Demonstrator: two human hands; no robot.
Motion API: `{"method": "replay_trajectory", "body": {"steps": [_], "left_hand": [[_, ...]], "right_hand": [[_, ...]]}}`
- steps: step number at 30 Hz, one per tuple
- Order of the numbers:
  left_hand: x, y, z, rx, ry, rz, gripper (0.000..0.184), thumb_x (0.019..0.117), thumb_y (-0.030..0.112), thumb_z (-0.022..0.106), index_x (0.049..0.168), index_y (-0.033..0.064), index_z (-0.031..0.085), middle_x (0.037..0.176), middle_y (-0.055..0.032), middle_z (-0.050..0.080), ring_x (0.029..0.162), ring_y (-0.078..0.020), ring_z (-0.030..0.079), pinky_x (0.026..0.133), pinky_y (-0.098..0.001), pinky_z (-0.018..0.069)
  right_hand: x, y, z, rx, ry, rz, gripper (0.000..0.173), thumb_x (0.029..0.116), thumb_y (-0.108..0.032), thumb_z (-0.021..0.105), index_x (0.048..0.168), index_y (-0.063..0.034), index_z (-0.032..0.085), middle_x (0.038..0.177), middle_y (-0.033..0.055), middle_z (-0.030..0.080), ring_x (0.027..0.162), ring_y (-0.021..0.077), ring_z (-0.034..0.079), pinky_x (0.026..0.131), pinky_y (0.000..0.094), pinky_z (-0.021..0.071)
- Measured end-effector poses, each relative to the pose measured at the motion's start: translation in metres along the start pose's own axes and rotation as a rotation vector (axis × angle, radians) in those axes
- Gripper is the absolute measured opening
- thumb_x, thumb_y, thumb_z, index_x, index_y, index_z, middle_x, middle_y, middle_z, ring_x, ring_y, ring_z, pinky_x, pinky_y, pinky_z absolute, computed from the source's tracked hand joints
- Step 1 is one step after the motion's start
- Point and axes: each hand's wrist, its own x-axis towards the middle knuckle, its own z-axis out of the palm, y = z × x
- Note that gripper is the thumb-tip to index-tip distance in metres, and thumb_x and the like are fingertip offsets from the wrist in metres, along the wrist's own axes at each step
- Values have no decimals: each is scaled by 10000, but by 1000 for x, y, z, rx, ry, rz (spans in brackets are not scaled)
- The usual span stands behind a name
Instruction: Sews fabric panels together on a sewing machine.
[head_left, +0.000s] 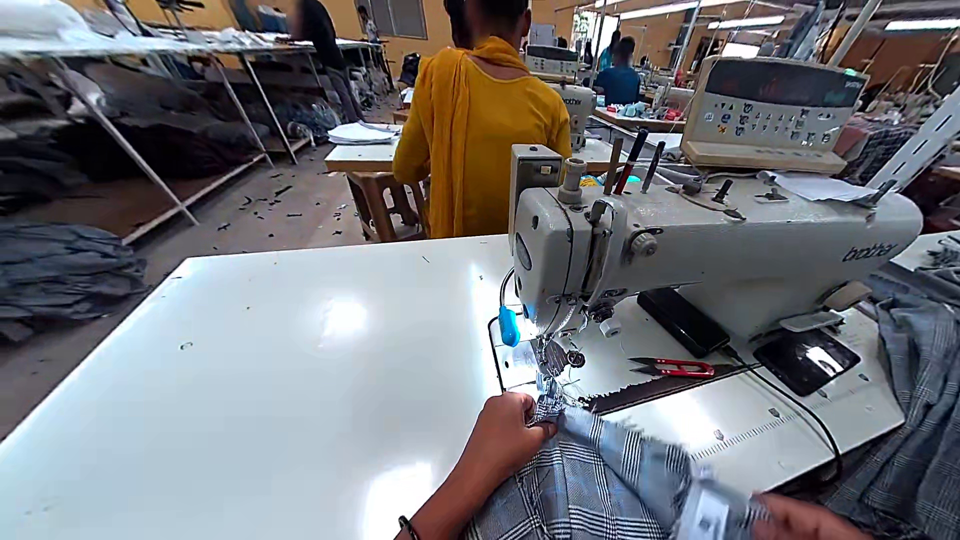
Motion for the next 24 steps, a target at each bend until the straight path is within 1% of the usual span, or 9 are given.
{"method": "replay_trajectory", "body": {"steps": [2, 5, 6, 8, 9, 11, 13, 16, 24], "left_hand": [[1, -1, 2, -5, -6, 21, 316, 966, 244, 703, 955, -64, 632, 844, -127, 588, 796, -220, 547, 778, -402, 457], [2, 3, 9, -10, 21, 29, 324, 957, 233, 713, 978, -83, 642, 886, -164, 616, 834, -249, 572, 815, -423, 468], [1, 5, 10, -7, 41, 14, 321, 958, 230, 710, 979, -83, 644, 899, -172, 623, 851, -258, 583, 825, -429, 471], [0, 9, 11, 0, 67, -25, 318, 963, 230, 701, 980, -82, 639, 910, -181, 625, 867, -270, 593, 831, -436, 475], [0, 10, 10, -3, 68, -42, 321, 964, 228, 701, 985, -87, 640, 920, -190, 626, 878, -279, 596, 838, -442, 475], [0, 11, 8, -10, 61, -56, 320, 964, 226, 700, 992, -87, 641, 929, -194, 631, 884, -285, 602, 840, -447, 480], [1, 11, 7, -18, 49, -58, 314, 961, 215, 701, 1006, -90, 646, 936, -197, 639, 887, -284, 607, 841, -447, 481], [1, 9, 8, -14, 64, -39, 275, 952, 177, 691, 975, -94, 646, 901, -192, 635, 864, -276, 604, 819, -442, 479], [-1, 7, 8, -50, 77, -49, 356, 954, 229, 722, 1050, -105, 643, 952, -205, 660, 900, -279, 626, 848, -428, 486]], "right_hand": [[22, -24, -30, 170, 155, 93, 229, 1074, -195, 387, 996, -173, 602, 784, -134, 653, 699, -31, 634, 662, 214, 555], [75, -49, -60, -161, 228, 52, 237, 1086, -149, 462, 942, -50, 623, 736, -2, 601, 656, 60, 587, 616, 235, 496], [93, -51, -60, -430, 282, -29, 238, 1059, -132, 538, 889, 1, 639, 718, 79, 589, 665, 168, 576, 622, 336, 466], [115, -55, -39, -827, 441, -119, 149, 991, -89, 646, 973, 57, 668, 884, 259, 661, 854, 453, 672, 711, 609, 521], [122, -55, -22, -866, 505, -210, 147, 960, -63, 672, 1025, 67, 693, 993, 283, 664, 940, 494, 667, 760, 645, 527], [126, -63, 15, -764, 512, -440, 172, 958, -59, 664, 1075, 47, 734, 1063, 254, 675, 992, 443, 670, 835, 590, 556], [119, -78, 55, -559, 394, -566, 172, 965, -52, 615, 1037, 11, 758, 993, 178, 717, 909, 312, 712, 824, 451, 587], [122, -79, 98, -293, 214, -507, 194, 954, -54, 628, 1062, 71, 729, 1028, 219, 717, 939, 307, 715, 882, 403, 569], [142, -64, 129, -169, 405, -375, 188, 946, -100, 652, 1022, 66, 700, 964, 191, 688, 788, 234, 657, 747, 329, 544]]}}
